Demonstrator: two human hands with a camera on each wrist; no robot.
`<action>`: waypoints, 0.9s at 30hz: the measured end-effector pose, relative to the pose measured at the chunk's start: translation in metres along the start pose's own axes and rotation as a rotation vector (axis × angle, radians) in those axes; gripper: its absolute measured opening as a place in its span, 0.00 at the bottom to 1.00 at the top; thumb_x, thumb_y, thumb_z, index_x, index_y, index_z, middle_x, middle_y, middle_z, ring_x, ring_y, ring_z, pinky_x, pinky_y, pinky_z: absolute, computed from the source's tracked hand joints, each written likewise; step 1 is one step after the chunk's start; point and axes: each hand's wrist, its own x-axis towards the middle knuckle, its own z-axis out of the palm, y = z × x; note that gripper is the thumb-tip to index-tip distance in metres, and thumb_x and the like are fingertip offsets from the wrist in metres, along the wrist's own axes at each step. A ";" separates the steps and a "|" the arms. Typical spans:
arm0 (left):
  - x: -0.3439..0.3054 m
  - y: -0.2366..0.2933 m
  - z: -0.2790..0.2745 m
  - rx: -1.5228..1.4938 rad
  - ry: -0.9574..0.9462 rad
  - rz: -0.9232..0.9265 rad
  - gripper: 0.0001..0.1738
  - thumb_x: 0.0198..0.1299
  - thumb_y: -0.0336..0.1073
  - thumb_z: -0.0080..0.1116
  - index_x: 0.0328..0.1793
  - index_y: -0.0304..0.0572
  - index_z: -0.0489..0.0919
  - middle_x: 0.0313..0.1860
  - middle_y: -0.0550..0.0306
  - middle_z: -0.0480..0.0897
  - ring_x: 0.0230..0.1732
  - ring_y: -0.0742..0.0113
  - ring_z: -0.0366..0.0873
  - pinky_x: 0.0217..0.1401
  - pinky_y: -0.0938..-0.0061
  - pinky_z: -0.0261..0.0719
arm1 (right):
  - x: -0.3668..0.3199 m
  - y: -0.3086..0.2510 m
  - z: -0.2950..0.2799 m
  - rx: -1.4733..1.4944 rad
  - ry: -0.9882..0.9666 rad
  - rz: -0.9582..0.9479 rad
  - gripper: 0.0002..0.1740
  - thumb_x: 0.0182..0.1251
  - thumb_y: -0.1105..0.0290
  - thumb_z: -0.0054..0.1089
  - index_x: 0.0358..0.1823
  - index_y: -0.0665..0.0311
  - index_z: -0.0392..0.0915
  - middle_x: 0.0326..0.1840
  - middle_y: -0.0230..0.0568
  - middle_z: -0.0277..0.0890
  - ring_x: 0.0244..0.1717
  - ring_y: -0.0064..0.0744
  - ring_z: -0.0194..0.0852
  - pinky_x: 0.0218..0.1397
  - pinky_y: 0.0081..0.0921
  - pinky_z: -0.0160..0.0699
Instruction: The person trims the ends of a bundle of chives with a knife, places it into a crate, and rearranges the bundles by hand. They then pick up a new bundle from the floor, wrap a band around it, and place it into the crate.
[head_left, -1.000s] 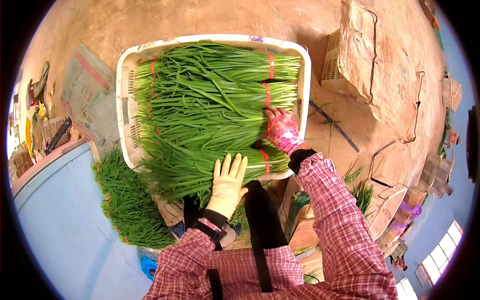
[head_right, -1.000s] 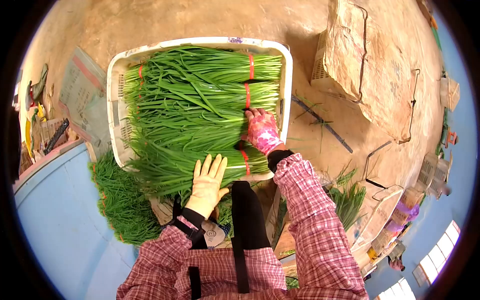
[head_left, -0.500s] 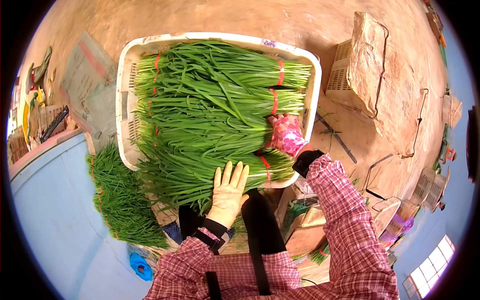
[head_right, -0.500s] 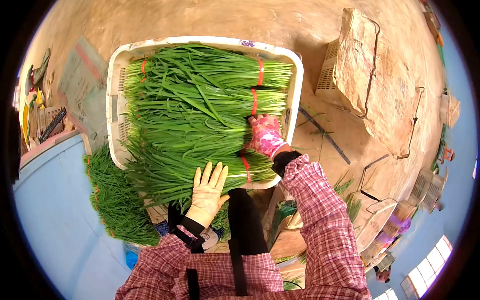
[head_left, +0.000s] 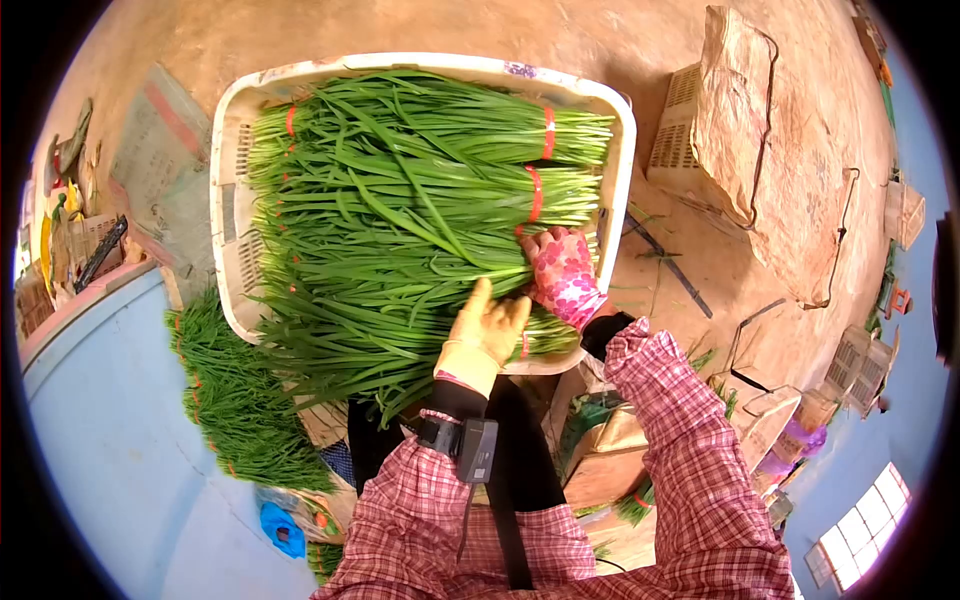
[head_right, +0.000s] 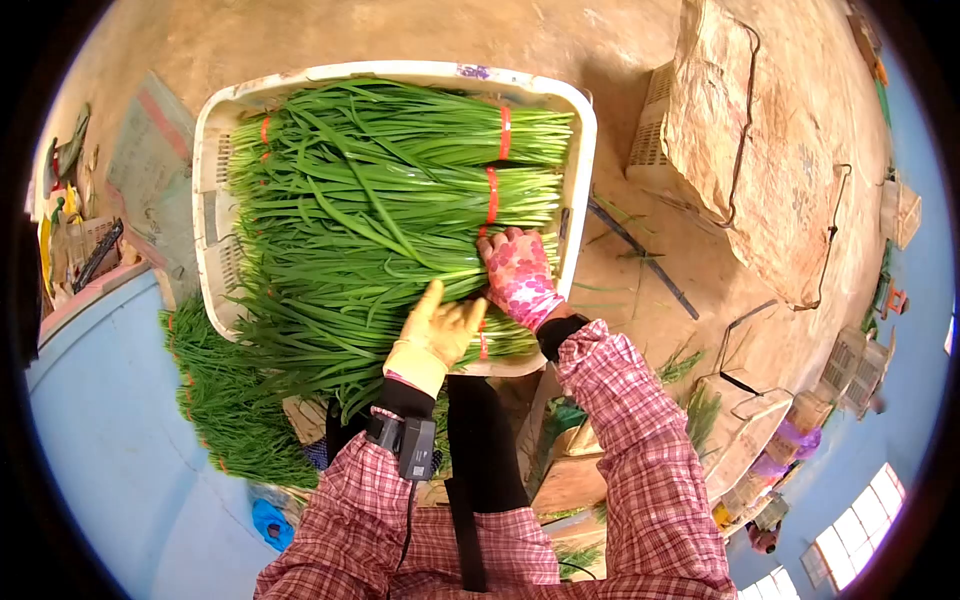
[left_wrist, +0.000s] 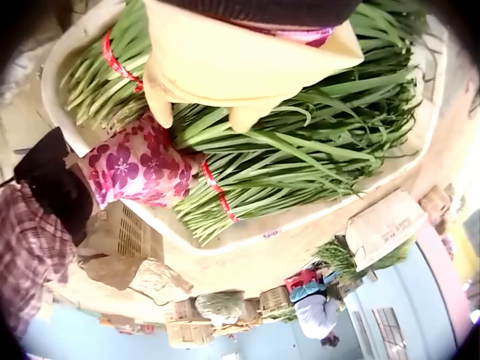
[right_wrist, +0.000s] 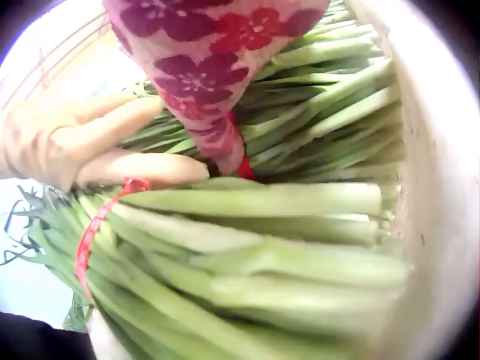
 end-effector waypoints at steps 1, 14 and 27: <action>-0.003 -0.002 0.007 -0.069 0.092 0.058 0.36 0.63 0.39 0.74 0.69 0.32 0.66 0.67 0.45 0.72 0.69 0.46 0.71 0.70 0.45 0.80 | -0.004 -0.001 -0.003 0.015 0.002 0.004 0.35 0.44 0.60 0.75 0.58 0.61 0.79 0.47 0.41 0.77 0.53 0.45 0.74 0.54 0.43 0.70; -0.010 0.045 0.022 0.733 -0.147 0.221 0.36 0.67 0.43 0.69 0.71 0.25 0.68 0.74 0.35 0.67 0.76 0.41 0.65 0.77 0.49 0.71 | -0.002 0.004 -0.028 0.178 0.100 0.217 0.37 0.48 0.58 0.81 0.60 0.62 0.77 0.53 0.46 0.79 0.57 0.49 0.75 0.61 0.44 0.71; -0.069 0.053 -0.012 3.363 -0.257 0.956 0.68 0.43 0.62 0.77 0.88 0.66 0.47 0.87 0.53 0.55 0.84 0.49 0.55 0.86 0.46 0.45 | -0.054 -0.023 0.027 0.331 -0.470 -0.059 0.58 0.44 0.48 0.80 0.76 0.66 0.64 0.53 0.52 0.83 0.55 0.56 0.80 0.62 0.48 0.71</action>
